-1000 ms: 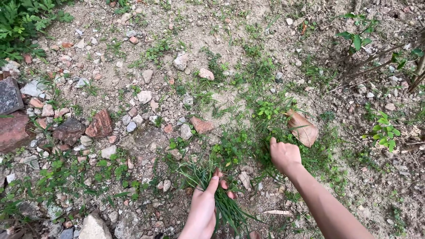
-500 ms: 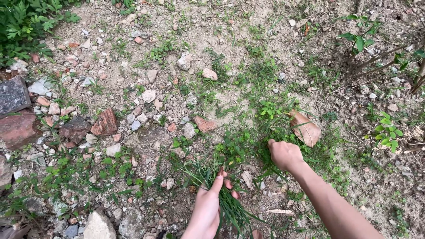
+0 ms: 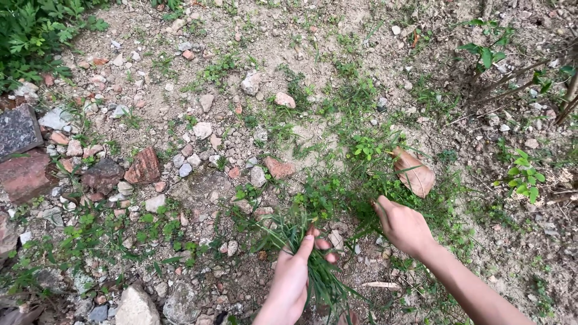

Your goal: Pulling small weeds and grass from the ground by hand

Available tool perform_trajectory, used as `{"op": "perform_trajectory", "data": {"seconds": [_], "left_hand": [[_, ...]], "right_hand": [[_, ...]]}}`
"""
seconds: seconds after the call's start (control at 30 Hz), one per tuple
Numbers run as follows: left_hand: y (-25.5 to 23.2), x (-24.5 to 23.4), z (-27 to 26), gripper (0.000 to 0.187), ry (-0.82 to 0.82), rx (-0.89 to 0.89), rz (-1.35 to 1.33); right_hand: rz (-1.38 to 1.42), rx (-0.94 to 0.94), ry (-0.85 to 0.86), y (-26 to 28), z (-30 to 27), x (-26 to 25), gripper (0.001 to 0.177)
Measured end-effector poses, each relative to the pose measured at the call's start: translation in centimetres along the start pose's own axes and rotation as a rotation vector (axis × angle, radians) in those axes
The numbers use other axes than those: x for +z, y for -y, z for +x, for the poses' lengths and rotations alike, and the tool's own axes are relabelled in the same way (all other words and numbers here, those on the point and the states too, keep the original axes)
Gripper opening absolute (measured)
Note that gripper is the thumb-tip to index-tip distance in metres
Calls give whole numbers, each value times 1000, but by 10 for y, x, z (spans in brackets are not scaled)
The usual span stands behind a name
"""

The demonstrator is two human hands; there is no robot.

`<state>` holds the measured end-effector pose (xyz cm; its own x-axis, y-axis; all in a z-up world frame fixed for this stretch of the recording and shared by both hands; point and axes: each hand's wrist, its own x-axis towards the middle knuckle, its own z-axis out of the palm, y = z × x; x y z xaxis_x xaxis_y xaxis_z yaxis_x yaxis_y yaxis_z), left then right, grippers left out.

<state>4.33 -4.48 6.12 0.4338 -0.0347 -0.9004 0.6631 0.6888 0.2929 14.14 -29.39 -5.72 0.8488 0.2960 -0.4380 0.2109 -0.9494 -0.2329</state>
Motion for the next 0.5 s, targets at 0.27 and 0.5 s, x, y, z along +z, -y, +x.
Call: {"op": "perform_trajectory", "data": {"seconds": [0.27, 0.5], "left_hand": [[29, 21, 1, 32, 105, 39, 48], [27, 39, -14, 35, -19, -8, -221]], "right_hand": [[-59, -218, -299, 57, -56, -31, 25], [-288, -365, -354, 105, -80, -31, 5]]}}
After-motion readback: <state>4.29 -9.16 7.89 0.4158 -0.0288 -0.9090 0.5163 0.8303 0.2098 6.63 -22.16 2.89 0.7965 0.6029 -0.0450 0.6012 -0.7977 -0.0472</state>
